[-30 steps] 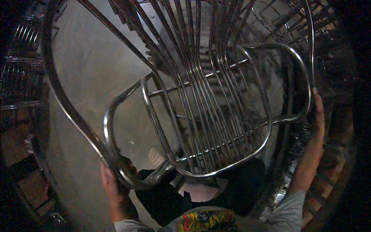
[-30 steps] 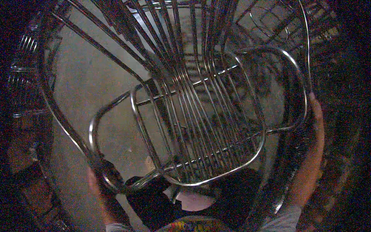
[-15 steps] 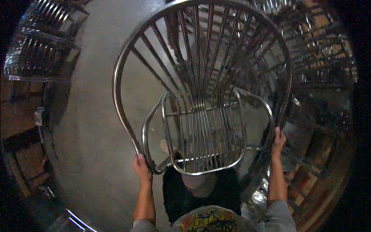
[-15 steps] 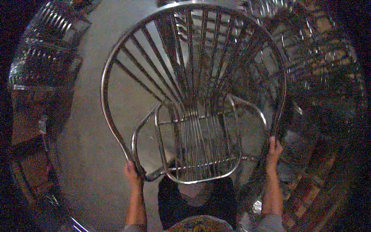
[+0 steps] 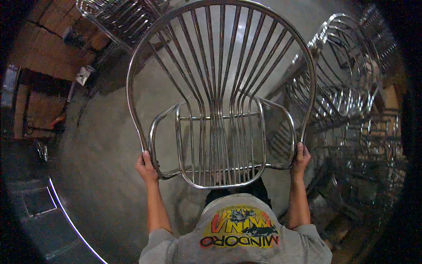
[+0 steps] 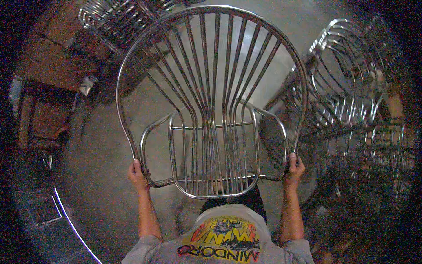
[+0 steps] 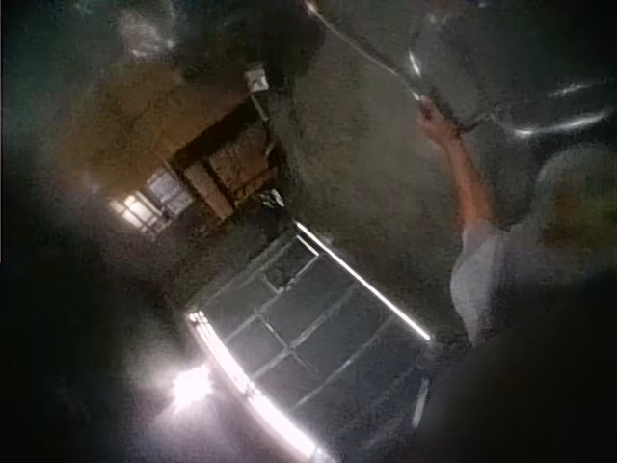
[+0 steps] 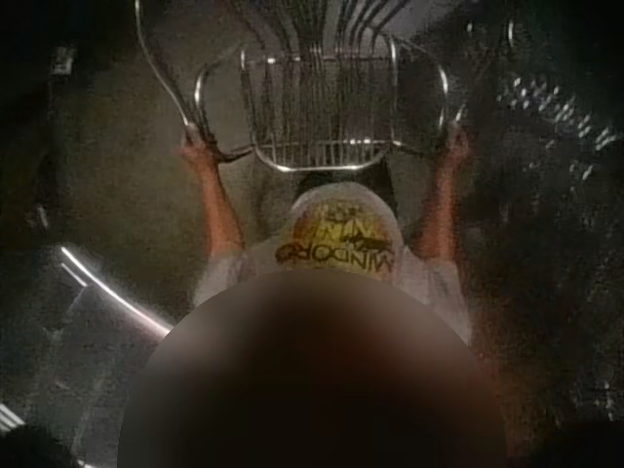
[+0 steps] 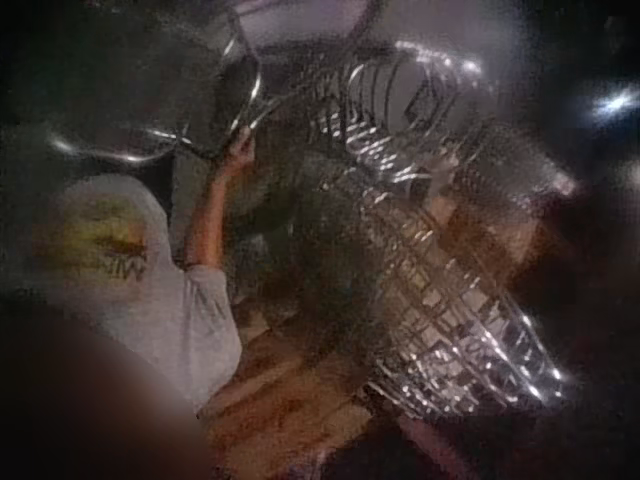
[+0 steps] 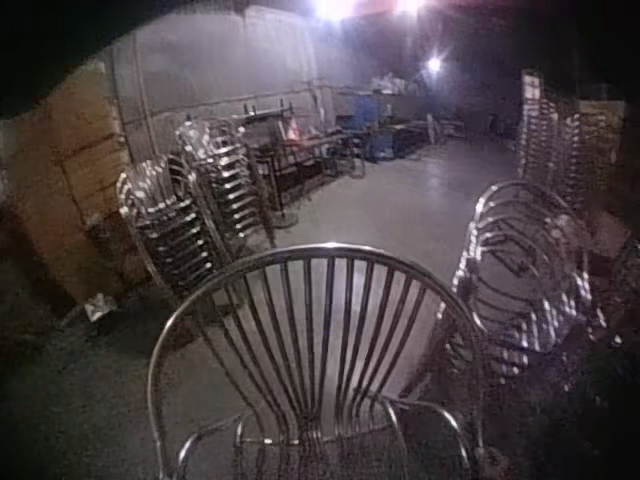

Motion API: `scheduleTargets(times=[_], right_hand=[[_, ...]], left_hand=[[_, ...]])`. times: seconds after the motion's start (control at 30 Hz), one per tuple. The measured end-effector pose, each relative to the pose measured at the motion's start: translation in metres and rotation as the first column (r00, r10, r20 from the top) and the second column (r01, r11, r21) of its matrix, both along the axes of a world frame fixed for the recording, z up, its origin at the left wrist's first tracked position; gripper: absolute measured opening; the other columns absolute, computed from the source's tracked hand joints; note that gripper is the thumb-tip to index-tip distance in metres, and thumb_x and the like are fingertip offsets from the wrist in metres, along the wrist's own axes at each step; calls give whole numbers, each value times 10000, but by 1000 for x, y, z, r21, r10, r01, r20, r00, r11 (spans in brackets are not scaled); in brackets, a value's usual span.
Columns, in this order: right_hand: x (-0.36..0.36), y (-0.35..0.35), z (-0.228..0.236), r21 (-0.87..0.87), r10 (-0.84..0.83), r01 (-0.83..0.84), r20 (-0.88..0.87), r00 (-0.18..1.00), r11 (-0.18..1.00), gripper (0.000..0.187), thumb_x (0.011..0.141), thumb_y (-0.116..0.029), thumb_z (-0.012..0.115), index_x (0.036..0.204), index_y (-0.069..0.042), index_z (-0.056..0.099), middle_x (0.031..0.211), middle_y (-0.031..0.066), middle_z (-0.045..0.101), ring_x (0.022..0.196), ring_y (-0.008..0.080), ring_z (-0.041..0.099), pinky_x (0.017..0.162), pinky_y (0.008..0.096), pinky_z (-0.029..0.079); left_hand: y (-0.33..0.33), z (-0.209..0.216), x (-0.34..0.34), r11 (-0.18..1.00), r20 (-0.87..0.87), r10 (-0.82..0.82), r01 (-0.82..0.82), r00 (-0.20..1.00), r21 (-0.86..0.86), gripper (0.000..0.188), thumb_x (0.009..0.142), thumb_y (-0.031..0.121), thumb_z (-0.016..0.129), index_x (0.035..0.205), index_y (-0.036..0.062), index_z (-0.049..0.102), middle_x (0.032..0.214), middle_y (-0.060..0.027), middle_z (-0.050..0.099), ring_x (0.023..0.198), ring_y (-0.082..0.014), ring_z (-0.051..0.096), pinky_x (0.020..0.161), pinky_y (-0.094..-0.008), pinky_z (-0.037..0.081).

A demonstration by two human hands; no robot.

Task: The person assembles a metal chair by inserting multiple metal rods into the frame. They pick up rods from a nearby pile and fit them into the seat and backrest sections of the chair frame.

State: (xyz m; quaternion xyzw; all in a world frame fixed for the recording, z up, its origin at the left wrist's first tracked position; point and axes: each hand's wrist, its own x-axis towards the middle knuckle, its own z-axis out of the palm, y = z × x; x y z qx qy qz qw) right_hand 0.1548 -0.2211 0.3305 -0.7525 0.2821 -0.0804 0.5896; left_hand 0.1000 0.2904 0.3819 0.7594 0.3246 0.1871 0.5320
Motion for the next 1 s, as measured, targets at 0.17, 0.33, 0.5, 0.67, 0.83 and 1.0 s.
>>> scheduleTargets(times=[0.17, 0.33, 0.5, 0.67, 0.83, 1.0], right_hand=[[101, 33, 5, 157, 91, -117, 163, 982, 981, 373, 931, -352, 608, 860, 14, 630, 741, 32, 593, 652, 128, 482, 596, 301, 398], [206, 28, -26, 41, 143, -144, 27, 989, 989, 342, 951, -318, 593, 831, 2, 607, 725, -31, 539, 666, 72, 451, 594, 246, 373], [300, 16, -27, -94, 189, -185, 33, 981, 978, 353, 936, -320, 606, 819, 13, 604, 711, -26, 532, 659, 73, 430, 577, 260, 357], [393, 30, -15, -203, 108, -108, -10, 994, 973, 401, 900, -366, 640, 779, 16, 626, 656, 12, 557, 630, 106, 462, 570, 298, 386], [537, 34, -30, -219, -28, 50, 106, 994, 974, 436, 875, -396, 655, 728, 13, 623, 636, 28, 572, 607, 115, 476, 537, 316, 373], [675, -18, -34, -211, -228, 243, 92, 969, 947, 422, 876, -380, 647, 721, 11, 621, 623, 38, 560, 578, 119, 461, 522, 324, 366]], left_hand=[[24, -7, 31, 978, 13, 210, -210, 978, -8, 349, 974, 335, 556, 779, 46, 554, 592, 11, 495, 464, -80, 452, 416, -257, 358], [11, -32, 105, 941, 11, 328, -328, 945, 80, 348, 970, 334, 560, 772, 47, 550, 608, 1, 498, 466, -97, 457, 420, -267, 364], [-11, -24, 187, 926, -10, 376, -375, 927, 46, 369, 964, 348, 568, 739, 57, 536, 609, 2, 490, 468, -104, 458, 418, -271, 363], [-8, -35, 296, 946, 4, 319, -319, 948, 48, 389, 967, 375, 558, 732, 67, 529, 584, 2, 478, 459, -105, 452, 412, -270, 346], [10, -82, 487, 991, 70, 119, -123, 990, 54, 391, 970, 360, 552, 762, 29, 557, 608, -13, 506, 522, -114, 456, 475, -295, 360], [-23, -102, 718, 995, 26, -78, 77, 997, 61, 405, 967, 341, 553, 745, 3, 565, 619, -9, 508, 570, -109, 435, 529, -305, 358]])
